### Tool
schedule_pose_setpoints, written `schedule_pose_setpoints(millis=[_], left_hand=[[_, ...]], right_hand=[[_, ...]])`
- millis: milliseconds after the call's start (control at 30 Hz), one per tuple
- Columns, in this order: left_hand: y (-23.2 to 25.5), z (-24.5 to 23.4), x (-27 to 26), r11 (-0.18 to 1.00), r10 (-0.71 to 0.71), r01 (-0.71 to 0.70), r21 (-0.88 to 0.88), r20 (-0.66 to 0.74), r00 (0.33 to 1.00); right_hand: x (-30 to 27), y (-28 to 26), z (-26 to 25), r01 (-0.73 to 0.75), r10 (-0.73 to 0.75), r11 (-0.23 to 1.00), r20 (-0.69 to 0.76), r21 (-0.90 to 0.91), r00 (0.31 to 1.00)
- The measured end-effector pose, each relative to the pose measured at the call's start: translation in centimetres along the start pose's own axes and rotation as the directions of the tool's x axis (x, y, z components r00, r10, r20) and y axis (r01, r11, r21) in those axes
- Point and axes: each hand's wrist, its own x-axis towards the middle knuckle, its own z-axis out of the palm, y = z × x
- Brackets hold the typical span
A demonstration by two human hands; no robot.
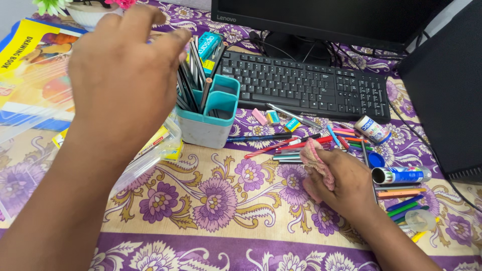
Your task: The person picks up various pens and pencils from a table, wipes each one with a cloth, and places them into a teal desk organizer.
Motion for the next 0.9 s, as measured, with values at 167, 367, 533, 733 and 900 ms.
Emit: schedule_pose_setpoints(millis=[167, 367, 533, 733, 900], left_hand=[[-0.1, 0.3, -0.6, 0.999, 0.033, -0.034, 0.023, 0.041, 0.999], [4.7, -0.3, 0.0, 0.942, 0.139, -0.156, -0.298, -0.078, 0.987], [11.3, 2.4, -3.0, 0.825, 0.39, -0.271, -0.496, 0.153, 0.908], [13.6, 6.4, -6.2, 0.819, 0.345, -0.069, -0.569, 0.394, 0.852], [13.2, 6.6, -6.3, 0.854, 0.328, 0.003, -0.521, 0.542, 0.773]], right_hand=[[-0.1, 0.3, -0.1, -0.017, 0.017, 1.0, -0.023, -0.004, 1.0], [-0.6, 1.3, 0.2, -0.135, 0.137, 0.99, -0.117, 0.026, 0.984], [-0.8, 2.5, -0.1, -0.246, 0.275, 0.96, -0.298, 0.133, 0.914], [1.1, 3.0, -1.2, -0.433, 0.423, 0.87, 0.098, 0.234, 0.901], [2.0, 0.2, -1.1, -0.394, 0.383, 0.918, 0.352, -0.042, 0.854]])
